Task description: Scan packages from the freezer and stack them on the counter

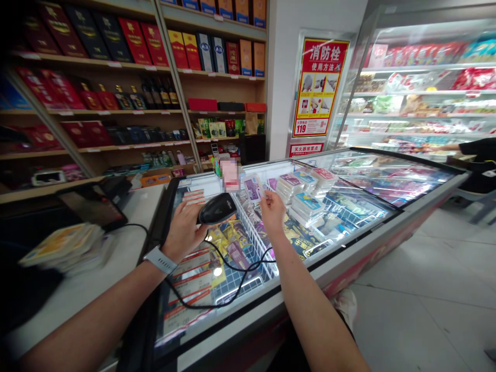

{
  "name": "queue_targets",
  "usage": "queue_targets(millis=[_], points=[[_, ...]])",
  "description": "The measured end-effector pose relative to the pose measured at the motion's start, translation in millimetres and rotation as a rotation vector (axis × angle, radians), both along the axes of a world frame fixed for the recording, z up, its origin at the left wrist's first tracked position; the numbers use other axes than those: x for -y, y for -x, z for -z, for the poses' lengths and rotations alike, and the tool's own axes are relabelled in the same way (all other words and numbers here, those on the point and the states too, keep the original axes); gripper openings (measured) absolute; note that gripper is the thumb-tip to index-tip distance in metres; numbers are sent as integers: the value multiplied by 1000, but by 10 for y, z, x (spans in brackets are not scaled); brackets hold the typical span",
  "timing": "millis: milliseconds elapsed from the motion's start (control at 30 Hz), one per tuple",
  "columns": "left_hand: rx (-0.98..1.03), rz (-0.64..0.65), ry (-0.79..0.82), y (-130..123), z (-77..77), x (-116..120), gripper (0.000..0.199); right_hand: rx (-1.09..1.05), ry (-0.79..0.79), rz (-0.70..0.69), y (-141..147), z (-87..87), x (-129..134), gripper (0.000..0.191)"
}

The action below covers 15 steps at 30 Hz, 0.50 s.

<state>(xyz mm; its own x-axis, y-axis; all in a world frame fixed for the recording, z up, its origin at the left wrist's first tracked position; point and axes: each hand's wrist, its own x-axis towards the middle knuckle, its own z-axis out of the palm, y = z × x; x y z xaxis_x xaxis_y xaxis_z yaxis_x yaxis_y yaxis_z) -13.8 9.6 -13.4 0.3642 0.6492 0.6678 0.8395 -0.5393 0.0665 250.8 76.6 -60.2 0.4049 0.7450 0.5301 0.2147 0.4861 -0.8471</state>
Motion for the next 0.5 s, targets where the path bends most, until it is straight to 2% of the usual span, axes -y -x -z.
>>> queue_targets(millis=[233,500], points=[[4,8,-71,12,-3,-7,37,3,-10,-3,15,-25,26,37],[9,13,-25,-5,5,-3,36,-12,-18,-21,26,-35,32,34]])
